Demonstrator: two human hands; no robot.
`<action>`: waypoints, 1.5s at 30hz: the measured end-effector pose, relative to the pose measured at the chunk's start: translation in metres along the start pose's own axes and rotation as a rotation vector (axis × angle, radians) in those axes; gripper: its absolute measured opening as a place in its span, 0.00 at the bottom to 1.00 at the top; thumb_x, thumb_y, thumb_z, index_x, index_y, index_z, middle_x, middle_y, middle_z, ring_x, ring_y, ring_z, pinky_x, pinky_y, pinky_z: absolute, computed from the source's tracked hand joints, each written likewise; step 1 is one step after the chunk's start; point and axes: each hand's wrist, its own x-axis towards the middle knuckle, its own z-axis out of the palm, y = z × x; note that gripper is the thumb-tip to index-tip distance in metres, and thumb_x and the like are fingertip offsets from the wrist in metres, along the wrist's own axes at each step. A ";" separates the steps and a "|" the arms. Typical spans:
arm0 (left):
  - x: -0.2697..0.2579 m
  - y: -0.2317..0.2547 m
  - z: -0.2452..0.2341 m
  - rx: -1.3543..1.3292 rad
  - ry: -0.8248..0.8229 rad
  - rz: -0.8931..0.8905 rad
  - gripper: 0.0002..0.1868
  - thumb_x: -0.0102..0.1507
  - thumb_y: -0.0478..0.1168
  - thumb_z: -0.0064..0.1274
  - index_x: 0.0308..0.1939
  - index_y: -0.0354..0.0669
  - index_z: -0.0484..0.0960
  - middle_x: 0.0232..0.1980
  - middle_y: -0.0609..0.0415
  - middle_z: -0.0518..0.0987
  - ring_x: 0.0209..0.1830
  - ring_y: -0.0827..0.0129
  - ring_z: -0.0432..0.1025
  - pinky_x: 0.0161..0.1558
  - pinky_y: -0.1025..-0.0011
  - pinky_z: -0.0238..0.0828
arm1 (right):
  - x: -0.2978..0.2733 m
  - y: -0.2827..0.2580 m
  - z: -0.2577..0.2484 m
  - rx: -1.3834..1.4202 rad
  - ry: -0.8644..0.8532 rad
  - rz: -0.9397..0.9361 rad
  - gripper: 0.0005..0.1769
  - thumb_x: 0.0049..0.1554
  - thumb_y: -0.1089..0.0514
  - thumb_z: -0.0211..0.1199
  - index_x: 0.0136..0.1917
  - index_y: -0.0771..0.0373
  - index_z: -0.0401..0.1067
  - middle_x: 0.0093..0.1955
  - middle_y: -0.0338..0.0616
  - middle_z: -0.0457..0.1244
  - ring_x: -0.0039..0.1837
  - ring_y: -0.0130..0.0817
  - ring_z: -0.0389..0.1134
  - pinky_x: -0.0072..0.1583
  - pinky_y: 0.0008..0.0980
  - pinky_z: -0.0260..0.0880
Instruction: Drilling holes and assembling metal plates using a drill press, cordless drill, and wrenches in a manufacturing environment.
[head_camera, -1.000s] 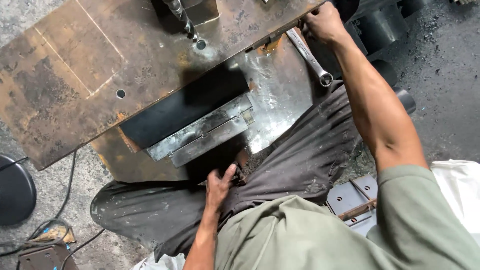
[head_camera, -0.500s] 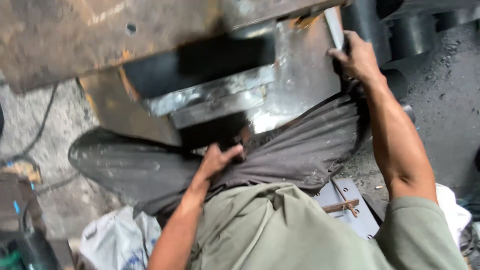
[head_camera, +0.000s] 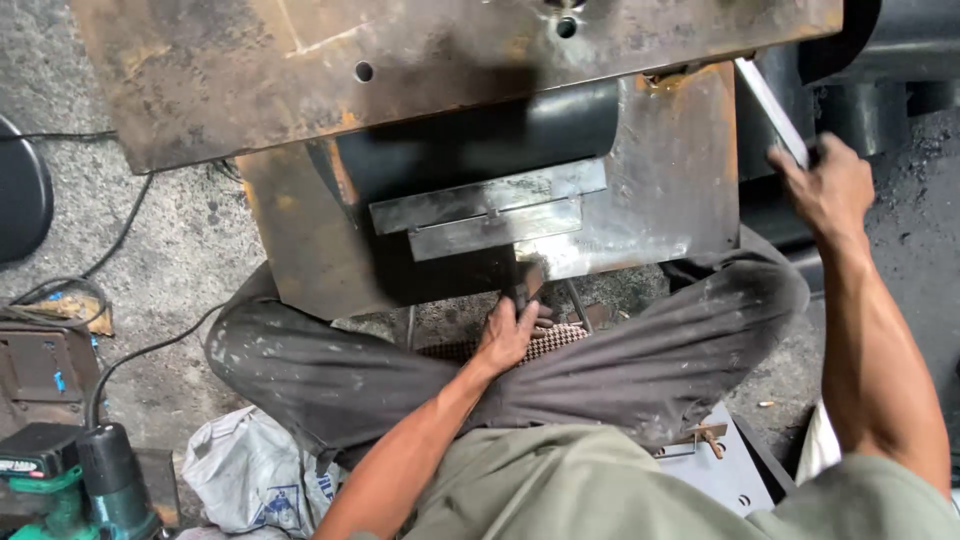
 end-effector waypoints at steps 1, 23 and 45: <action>-0.001 -0.003 0.000 0.013 -0.002 0.036 0.18 0.73 0.46 0.44 0.52 0.28 0.71 0.48 0.40 0.85 0.42 0.62 0.83 0.42 0.65 0.84 | -0.016 0.004 -0.003 0.044 -0.053 0.055 0.32 0.65 0.36 0.73 0.44 0.69 0.72 0.42 0.59 0.67 0.45 0.58 0.69 0.47 0.51 0.67; -0.038 -0.010 -0.017 -0.822 -0.217 -0.032 0.31 0.73 0.55 0.38 0.64 0.27 0.68 0.63 0.31 0.74 0.62 0.46 0.74 0.62 0.48 0.75 | -0.212 -0.075 -0.030 -0.298 -0.546 -0.592 0.27 0.57 0.31 0.57 0.58 0.51 0.73 0.41 0.52 0.70 0.45 0.57 0.71 0.46 0.52 0.68; -0.023 -0.024 -0.006 -0.945 -0.372 0.097 0.28 0.75 0.54 0.42 0.62 0.29 0.72 0.60 0.35 0.76 0.60 0.48 0.74 0.65 0.48 0.72 | -0.175 -0.109 -0.015 -0.353 -0.531 -0.678 0.26 0.58 0.33 0.57 0.60 0.49 0.73 0.47 0.50 0.71 0.49 0.55 0.72 0.48 0.51 0.71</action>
